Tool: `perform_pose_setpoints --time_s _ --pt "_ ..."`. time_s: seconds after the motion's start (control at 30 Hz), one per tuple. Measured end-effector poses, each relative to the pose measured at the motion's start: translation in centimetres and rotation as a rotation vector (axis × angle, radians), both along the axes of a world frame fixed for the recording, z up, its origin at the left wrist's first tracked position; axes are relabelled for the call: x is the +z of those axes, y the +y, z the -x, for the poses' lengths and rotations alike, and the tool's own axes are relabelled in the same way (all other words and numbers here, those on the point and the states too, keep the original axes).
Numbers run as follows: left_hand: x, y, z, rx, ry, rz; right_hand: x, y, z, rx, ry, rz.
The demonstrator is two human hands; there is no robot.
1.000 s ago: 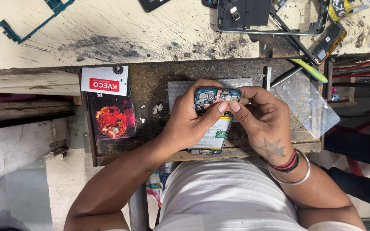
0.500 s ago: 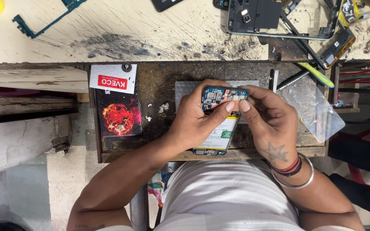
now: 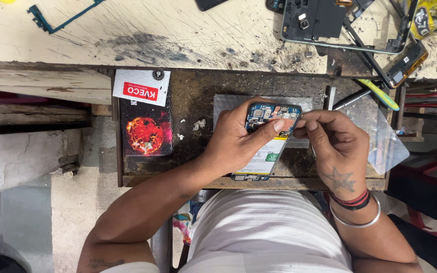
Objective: The person removes a small internal component from a disassembled smartphone, then reinserts it and presses it into place. They then pick up the phone's back cover and align it over the chassis, preparing to close the device.
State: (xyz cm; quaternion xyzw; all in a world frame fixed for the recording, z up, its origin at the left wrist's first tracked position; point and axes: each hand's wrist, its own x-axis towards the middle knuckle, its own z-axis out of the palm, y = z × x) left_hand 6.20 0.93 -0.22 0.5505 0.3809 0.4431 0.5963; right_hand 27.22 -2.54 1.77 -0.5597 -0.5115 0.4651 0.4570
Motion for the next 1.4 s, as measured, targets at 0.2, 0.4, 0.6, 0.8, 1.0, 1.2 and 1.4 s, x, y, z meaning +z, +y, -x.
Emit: perform_pose_setpoints --time_s 0.2,0.4,0.6,0.8,1.0,1.2,1.4 --pt "-0.1 0.0 -0.1 0.011 -0.061 0.000 0.2 -0.2 -0.2 -0.013 -0.004 -0.009" --pt "0.3 -0.1 0.0 -0.006 0.014 -0.031 0.5 -0.1 0.7 0.012 -0.006 0.008" --pt "0.7 -0.1 0.0 -0.014 0.066 -0.058 -0.2 0.4 1.8 -0.033 0.073 0.044" --pt "0.7 -0.2 0.0 -0.020 0.041 -0.074 0.1 0.5 2.2 -0.043 0.165 0.081" --pt "0.6 -0.3 0.0 -0.023 0.051 -0.048 0.2 0.6 2.3 -0.039 0.152 0.078" --pt "0.8 -0.3 -0.1 -0.018 0.032 -0.044 0.5 0.7 2.2 -0.041 0.151 0.072" --pt "1.2 0.0 0.7 -0.108 -0.059 -0.012 0.6 1.0 1.9 -0.043 0.196 0.052"
